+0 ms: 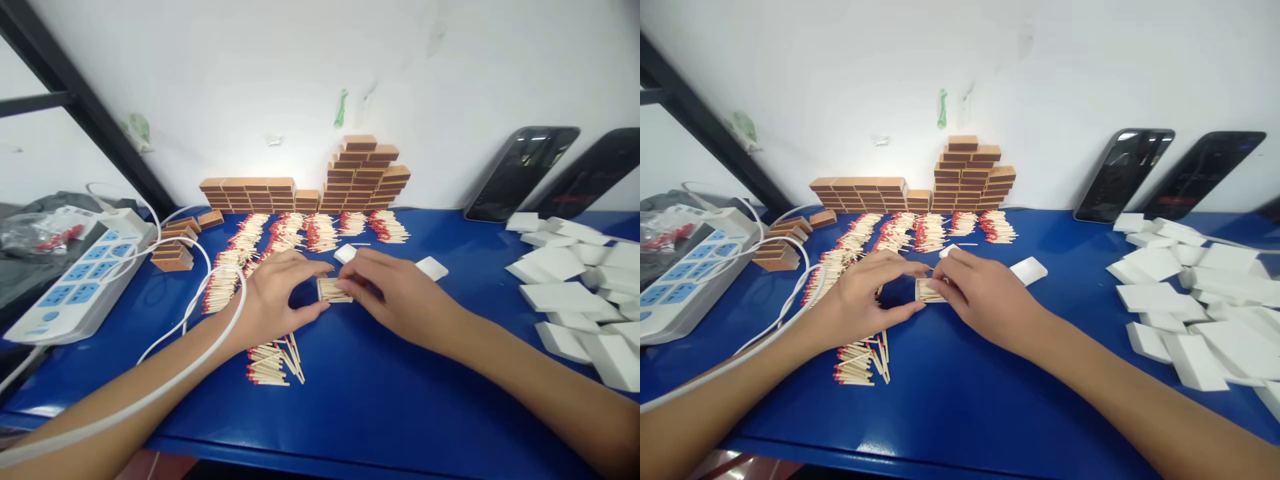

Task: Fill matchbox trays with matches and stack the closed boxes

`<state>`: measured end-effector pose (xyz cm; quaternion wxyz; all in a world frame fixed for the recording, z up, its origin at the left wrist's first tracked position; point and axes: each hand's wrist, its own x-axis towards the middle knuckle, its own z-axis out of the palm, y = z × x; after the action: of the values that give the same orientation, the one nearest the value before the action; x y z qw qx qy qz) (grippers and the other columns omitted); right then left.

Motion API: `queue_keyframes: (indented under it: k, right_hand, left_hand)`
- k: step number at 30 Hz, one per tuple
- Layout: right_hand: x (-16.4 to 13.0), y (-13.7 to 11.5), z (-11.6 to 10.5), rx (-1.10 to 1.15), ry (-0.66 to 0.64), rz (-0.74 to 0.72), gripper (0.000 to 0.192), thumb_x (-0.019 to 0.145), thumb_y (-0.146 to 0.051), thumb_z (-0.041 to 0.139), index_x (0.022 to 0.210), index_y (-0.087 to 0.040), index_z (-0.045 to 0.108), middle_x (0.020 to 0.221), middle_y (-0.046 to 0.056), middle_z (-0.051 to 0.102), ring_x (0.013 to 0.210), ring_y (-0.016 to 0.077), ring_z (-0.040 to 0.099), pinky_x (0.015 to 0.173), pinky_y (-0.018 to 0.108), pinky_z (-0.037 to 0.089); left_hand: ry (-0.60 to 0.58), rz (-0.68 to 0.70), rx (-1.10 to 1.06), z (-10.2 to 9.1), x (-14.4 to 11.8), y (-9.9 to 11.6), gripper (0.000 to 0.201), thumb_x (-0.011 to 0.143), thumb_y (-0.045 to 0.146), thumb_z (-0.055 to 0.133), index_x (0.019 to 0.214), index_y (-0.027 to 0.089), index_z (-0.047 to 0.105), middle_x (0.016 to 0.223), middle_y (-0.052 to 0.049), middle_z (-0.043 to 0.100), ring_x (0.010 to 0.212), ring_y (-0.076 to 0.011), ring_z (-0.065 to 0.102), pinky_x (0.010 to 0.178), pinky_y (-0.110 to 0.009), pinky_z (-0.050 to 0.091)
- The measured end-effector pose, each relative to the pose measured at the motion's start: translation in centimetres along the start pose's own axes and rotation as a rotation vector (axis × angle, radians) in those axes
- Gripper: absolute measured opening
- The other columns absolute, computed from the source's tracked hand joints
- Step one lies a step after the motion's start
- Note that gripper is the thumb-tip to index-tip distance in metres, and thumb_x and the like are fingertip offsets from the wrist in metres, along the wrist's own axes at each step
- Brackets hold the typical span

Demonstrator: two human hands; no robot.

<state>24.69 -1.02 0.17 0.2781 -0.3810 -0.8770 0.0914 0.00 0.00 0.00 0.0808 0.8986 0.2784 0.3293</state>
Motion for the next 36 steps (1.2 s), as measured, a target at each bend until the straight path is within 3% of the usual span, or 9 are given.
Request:
queue_keyframes:
  k: [5, 12, 19, 26, 31, 34, 36]
  right_hand:
    - [0.3, 0.7, -0.9, -0.071, 0.141, 0.038, 0.011, 0.104, -0.024, 0.059, 0.096, -0.020, 0.065, 0.083, 0.001, 0.063, 0.069, 0.0140, 0.057, 0.064, 0.029, 0.041]
    - [-0.2, 0.0, -0.7, 0.100, -0.192, 0.060, 0.006, 0.100, -0.027, 0.064, 0.096, -0.023, 0.065, 0.097, 0.002, 0.064, 0.077, 0.0145, 0.060, 0.069, 0.030, 0.045]
    - [0.2, 0.2, -1.0, 0.157, -0.242, 0.133, 0.012, 0.102, -0.030, 0.063, 0.093, -0.022, 0.065, 0.090, 0.002, 0.064, 0.076, 0.0153, 0.057, 0.069, 0.030, 0.044]
    - [0.5, 0.1, -1.6, 0.346, -0.144, 0.309, 0.013, 0.101, -0.036, 0.063, 0.096, -0.024, 0.066, 0.078, -0.003, 0.063, 0.064, 0.0135, 0.053, 0.060, 0.028, 0.043]
    - [0.5, -0.3, -1.6, 0.315, -0.095, 0.215, 0.025, 0.103, -0.025, 0.053, 0.124, -0.025, 0.067, 0.091, 0.002, 0.070, 0.073, 0.0160, 0.059, 0.065, 0.030, 0.047]
    - [0.5, -0.6, -1.5, 0.265, -0.080, 0.169, 0.026, 0.103, -0.022, 0.051, 0.117, -0.025, 0.072, 0.099, 0.004, 0.074, 0.075, 0.0161, 0.062, 0.065, 0.030, 0.047]
    - [0.6, -0.6, -1.5, 0.278, -0.054, 0.200, 0.023, 0.103, -0.024, 0.051, 0.111, -0.024, 0.073, 0.093, 0.003, 0.075, 0.071, 0.0153, 0.061, 0.062, 0.029, 0.046]
  left_hand:
    - [0.000, 0.020, -0.003, -0.4, 0.1, -0.2, 0.038, 0.093, 0.025, 0.078, 0.129, 0.017, 0.068, 0.115, -0.008, 0.077, 0.107, -0.0215, 0.071, 0.097, -0.040, 0.059]
    - [0.028, 0.070, -0.013, -0.4, 0.3, -0.1, 0.039, 0.094, 0.025, 0.078, 0.130, 0.016, 0.067, 0.112, -0.008, 0.078, 0.103, -0.0203, 0.071, 0.095, -0.038, 0.060]
    - [0.001, 0.031, -0.014, -0.4, 0.2, -0.1, 0.041, 0.092, 0.027, 0.080, 0.130, 0.015, 0.068, 0.111, -0.008, 0.077, 0.103, -0.0202, 0.071, 0.094, -0.037, 0.059]
    - [-0.019, 0.014, 0.000, -0.3, 0.2, -0.3, 0.039, 0.093, 0.028, 0.078, 0.129, 0.015, 0.068, 0.110, -0.008, 0.077, 0.100, -0.0204, 0.071, 0.093, -0.037, 0.058]
    - [-0.032, -0.002, -0.025, -0.2, 0.1, -0.4, 0.038, 0.092, 0.027, 0.079, 0.127, 0.018, 0.068, 0.111, -0.007, 0.077, 0.100, -0.0198, 0.071, 0.092, -0.037, 0.058]
    - [-0.042, -0.007, -0.031, -0.2, 0.1, -0.4, 0.034, 0.092, 0.027, 0.079, 0.123, 0.019, 0.069, 0.109, -0.006, 0.077, 0.099, -0.0196, 0.071, 0.092, -0.037, 0.058]
    - [-0.045, -0.019, -0.026, -0.2, 0.1, -0.4, 0.035, 0.091, 0.027, 0.079, 0.124, 0.019, 0.069, 0.110, -0.006, 0.076, 0.100, -0.0202, 0.071, 0.091, -0.037, 0.059]
